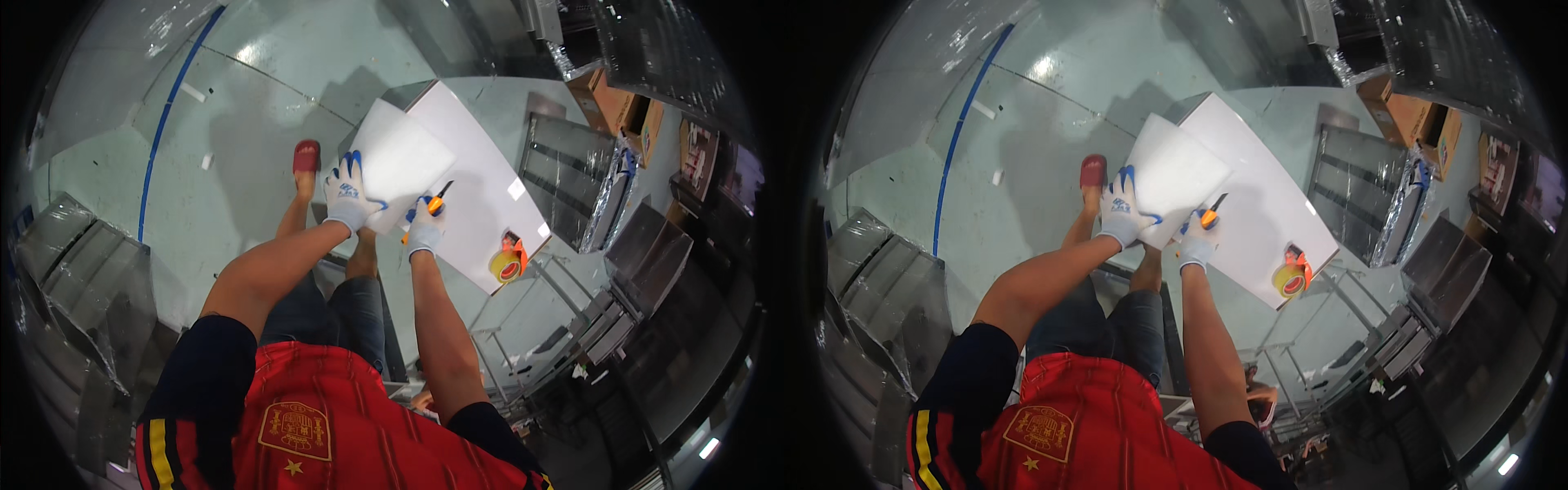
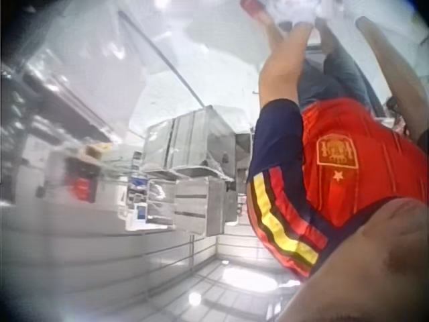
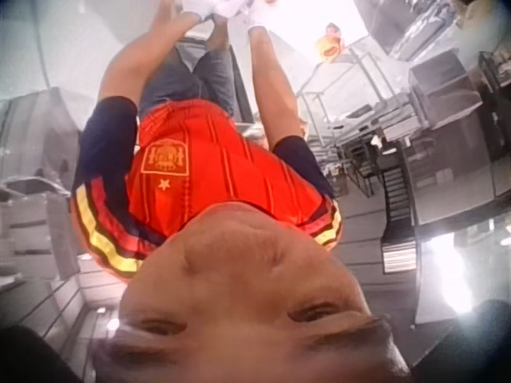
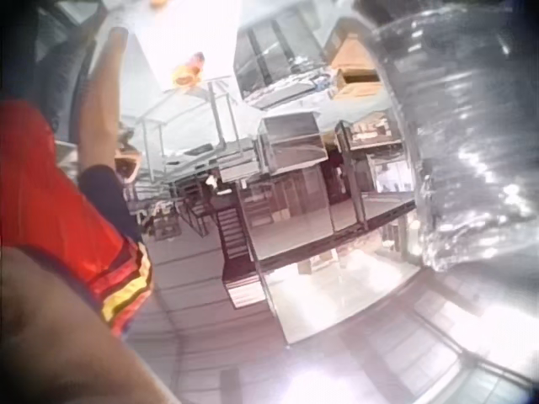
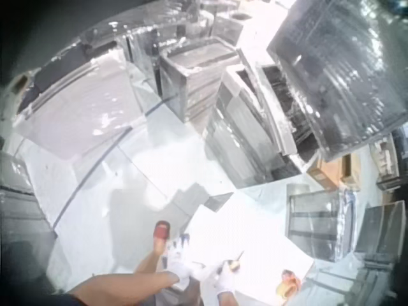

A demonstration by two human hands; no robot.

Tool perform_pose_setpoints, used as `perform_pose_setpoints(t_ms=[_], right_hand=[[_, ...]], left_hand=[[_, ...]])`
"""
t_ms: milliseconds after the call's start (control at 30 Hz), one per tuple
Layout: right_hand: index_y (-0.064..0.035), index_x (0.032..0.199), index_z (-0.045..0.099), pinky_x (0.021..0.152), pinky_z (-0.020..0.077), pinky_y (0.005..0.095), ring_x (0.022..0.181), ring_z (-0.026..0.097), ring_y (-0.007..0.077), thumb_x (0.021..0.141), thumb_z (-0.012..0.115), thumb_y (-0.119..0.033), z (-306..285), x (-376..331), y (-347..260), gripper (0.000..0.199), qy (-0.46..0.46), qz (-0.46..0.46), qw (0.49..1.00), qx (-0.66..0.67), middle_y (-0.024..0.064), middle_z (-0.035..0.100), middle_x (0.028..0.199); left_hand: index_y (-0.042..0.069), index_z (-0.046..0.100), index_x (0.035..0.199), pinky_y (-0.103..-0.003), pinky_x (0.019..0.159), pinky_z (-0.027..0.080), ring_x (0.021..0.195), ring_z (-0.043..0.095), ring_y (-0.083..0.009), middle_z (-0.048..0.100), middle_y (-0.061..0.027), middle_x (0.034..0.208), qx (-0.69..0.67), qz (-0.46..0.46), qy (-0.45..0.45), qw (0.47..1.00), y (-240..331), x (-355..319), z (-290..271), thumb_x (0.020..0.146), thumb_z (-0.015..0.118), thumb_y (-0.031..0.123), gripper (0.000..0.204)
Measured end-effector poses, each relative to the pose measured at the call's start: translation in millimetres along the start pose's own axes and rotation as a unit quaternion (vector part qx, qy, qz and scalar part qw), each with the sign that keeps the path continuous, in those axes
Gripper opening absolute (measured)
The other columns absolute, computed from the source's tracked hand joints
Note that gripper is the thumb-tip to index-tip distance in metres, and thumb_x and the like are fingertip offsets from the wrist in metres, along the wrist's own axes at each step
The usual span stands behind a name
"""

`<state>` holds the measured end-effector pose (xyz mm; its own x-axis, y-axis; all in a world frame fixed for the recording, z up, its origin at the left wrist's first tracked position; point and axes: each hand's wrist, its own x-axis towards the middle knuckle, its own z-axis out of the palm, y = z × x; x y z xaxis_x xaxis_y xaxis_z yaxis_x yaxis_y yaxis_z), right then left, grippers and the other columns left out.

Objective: The person wraps a white foam sheet around a stainless steel appliance using a utility knife to trim the foam and a tape dispenser to secure it. They adjust the foam to fit the corners and edges, then move to another unit to repeat the process.

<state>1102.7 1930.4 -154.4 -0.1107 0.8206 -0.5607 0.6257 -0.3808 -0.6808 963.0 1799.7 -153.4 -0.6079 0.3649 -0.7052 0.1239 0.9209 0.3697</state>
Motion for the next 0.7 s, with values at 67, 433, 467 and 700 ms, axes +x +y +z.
perform_pose_setpoints(t_ms=[67,433,467,700], right_hand=[[-0.0008,0.119,0.067,0.077,0.0586,0.0299,0.081,0.069,0.0142,0.102,0.077,-0.012,-6,-7,-3,0.023,0.034,-0.009,0.999,-0.003,0.0065,0.070,0.095],[-0.0030,0.123,0.068,0.095,0.0545,0.0530,0.112,0.066,0.0470,0.094,0.077,-0.020,54,14,-80,0.034,-0.078,-0.326,0.891,-0.304,0.0252,0.067,0.120],[-0.0036,0.122,0.068,0.094,0.0549,0.0528,0.111,0.066,0.0463,0.094,0.077,-0.021,60,24,-83,0.034,-0.068,-0.306,0.896,-0.314,0.0244,0.068,0.119],[-0.0064,0.116,0.069,0.090,0.0563,0.0525,0.105,0.069,0.0434,0.093,0.078,-0.031,73,42,-70,0.035,-0.006,-0.291,0.893,-0.344,0.0213,0.070,0.114]], left_hand=[[0.006,0.021,0.173,-0.056,0.130,0.031,0.157,0.037,-0.0443,0.036,-0.0233,0.172,-0.017,-0.005,-0.017,1.000,-2,7,-1,0.061,0.100,0.056,0.146],[0.002,0.024,0.170,-0.046,0.127,0.041,0.153,0.046,-0.0415,0.040,-0.0242,0.168,-0.132,0.070,-0.035,0.988,-24,38,-1,0.066,0.101,0.045,0.136],[0.003,0.024,0.170,-0.045,0.127,0.042,0.153,0.047,-0.0408,0.039,-0.0234,0.170,-0.159,0.068,-0.046,0.984,-31,43,2,0.068,0.099,0.044,0.134],[0.001,0.030,0.168,-0.043,0.124,0.044,0.147,0.054,-0.0385,0.052,-0.0248,0.159,-0.253,0.133,-0.044,0.957,-55,69,18,0.076,0.095,0.038,0.118]])
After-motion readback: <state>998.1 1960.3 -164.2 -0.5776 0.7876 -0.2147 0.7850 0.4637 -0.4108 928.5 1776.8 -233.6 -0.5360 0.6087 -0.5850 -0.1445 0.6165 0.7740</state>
